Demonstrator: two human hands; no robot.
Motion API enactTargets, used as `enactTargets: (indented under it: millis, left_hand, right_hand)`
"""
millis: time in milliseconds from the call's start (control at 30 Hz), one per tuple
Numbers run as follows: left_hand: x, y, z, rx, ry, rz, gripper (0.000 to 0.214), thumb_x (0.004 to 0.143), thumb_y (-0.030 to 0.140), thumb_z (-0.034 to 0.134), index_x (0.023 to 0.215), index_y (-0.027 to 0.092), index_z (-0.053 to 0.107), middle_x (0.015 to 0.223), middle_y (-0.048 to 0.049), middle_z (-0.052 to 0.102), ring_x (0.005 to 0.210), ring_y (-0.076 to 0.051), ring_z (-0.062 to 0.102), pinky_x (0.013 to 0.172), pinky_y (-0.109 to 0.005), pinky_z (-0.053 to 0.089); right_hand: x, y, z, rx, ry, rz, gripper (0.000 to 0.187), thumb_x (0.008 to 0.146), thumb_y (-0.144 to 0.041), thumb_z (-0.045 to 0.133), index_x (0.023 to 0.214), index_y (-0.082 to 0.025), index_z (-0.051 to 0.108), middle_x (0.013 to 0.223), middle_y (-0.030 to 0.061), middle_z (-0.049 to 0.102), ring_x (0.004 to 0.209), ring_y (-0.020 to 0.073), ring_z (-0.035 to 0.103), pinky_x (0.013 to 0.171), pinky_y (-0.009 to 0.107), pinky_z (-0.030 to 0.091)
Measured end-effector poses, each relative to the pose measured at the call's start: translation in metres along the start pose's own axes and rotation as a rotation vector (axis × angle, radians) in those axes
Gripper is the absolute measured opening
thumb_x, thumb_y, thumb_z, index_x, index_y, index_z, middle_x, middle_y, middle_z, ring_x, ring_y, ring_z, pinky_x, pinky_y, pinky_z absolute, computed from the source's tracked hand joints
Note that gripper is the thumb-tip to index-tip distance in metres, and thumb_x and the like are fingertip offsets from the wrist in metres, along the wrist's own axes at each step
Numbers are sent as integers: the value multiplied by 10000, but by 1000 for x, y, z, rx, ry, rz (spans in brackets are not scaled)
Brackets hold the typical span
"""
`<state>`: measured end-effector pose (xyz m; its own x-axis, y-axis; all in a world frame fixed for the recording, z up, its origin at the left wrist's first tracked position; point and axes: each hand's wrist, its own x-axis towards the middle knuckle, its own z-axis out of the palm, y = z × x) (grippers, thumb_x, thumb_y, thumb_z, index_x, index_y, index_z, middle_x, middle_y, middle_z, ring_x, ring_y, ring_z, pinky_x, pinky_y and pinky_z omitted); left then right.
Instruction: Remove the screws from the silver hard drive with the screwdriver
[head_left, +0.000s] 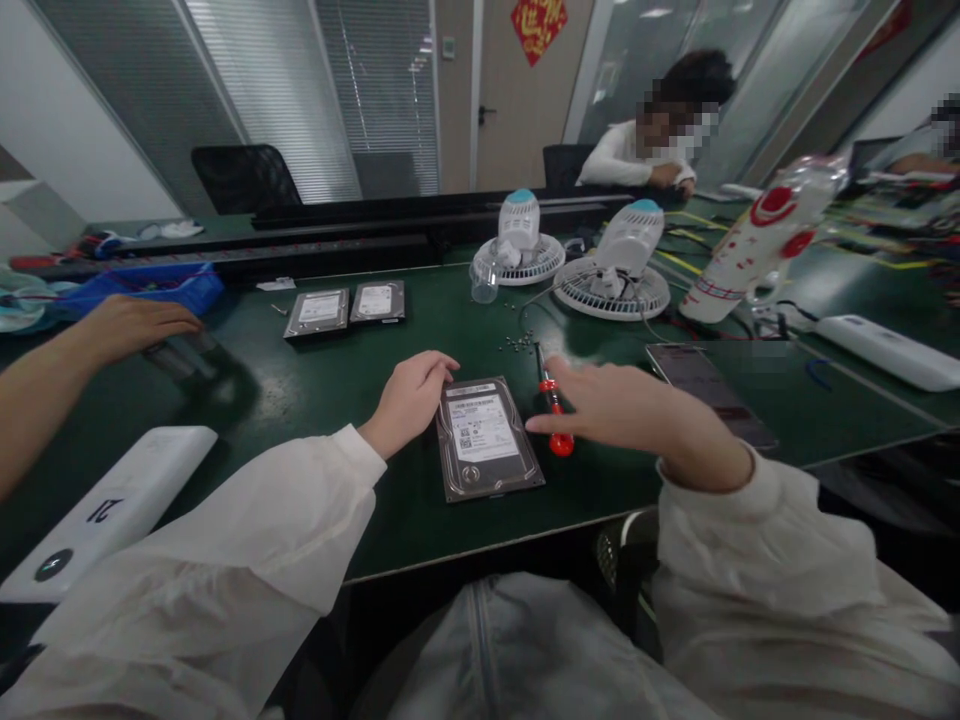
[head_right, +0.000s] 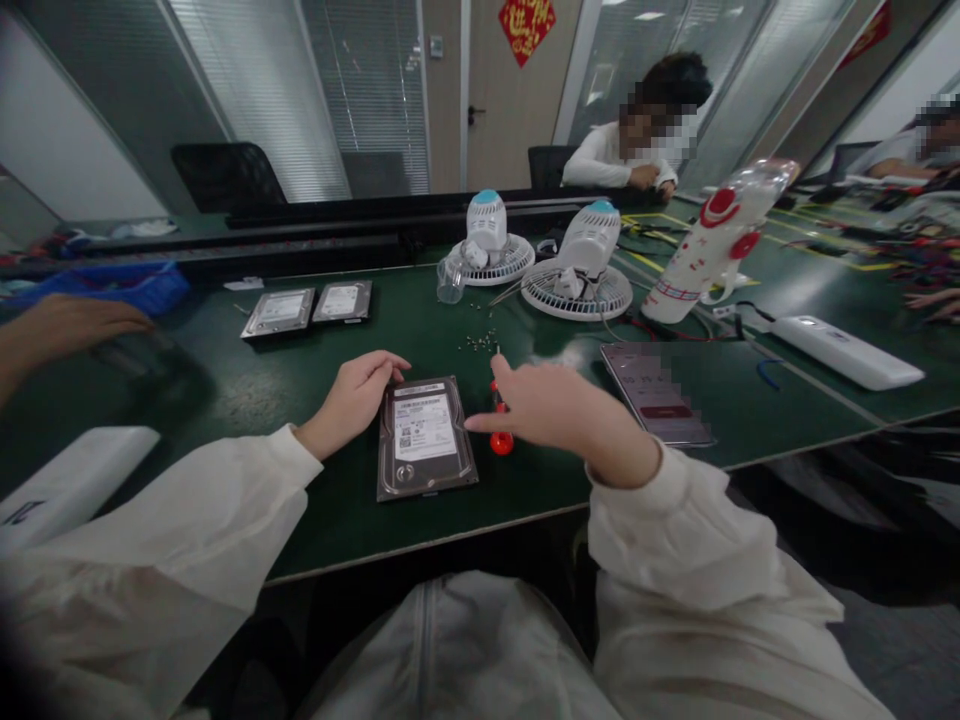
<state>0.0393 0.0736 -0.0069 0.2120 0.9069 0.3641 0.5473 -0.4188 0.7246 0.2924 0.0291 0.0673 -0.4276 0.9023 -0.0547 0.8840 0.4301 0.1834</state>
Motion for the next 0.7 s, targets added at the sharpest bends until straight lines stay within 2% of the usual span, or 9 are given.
enactTargets:
  millis: [33,100,267,400,567,700]
  left_hand:
    - [0,0,0,-1,-5,-3,323,964,265,397,949,182,709,876,-33,685,838,-186,638,767,-324,472]
    - [0,1,0,-2,-13,-9,320,960,262,397,954,181,706,886,-37,685,850,-190,637,778,-329,476]
    - [0,1,-1,-3,-35,-26,333,965,283,388,967,177,703,902,-43,688,872,-195,641,792,-334,481]
    - [0,1,-1,0,-45,-43,339,967,296,388,982,175,705,899,-45,690,866,-199,643,791,-342,483]
    - [0,1,-1,2,-55,-55,333,966,287,389,992,176,702,912,-46,692,861,-198,639,783,-340,486]
    - [0,-1,0,-4,-60,-65,331,957,254,378,995,172,696,926,-49,694,862,-194,640,771,-331,486]
  right_hand:
    - [-10,-9,6,-48,-29,-17,773,941,-657,364,1382,-31,469,988,234,727,834,375,727,598,371,448]
    - [-24,-23,16,-25,-39,55,755,981,-611,275,1424,-9,374,940,220,731,831,380,736,612,385,467]
    - [-34,-35,20,169,-19,274,489,999,-494,342,1354,-162,405,868,144,739,860,380,740,651,361,434]
    - [-35,-33,21,260,16,327,464,975,-468,359,1335,-188,443,859,146,740,837,368,730,628,337,367]
    - [-44,-24,20,348,152,397,379,950,-429,386,1238,-244,548,834,102,730,787,319,710,626,320,362]
    - [-60,-12,10,383,383,544,346,908,-423,477,1178,-221,554,705,60,681,662,287,663,611,333,381]
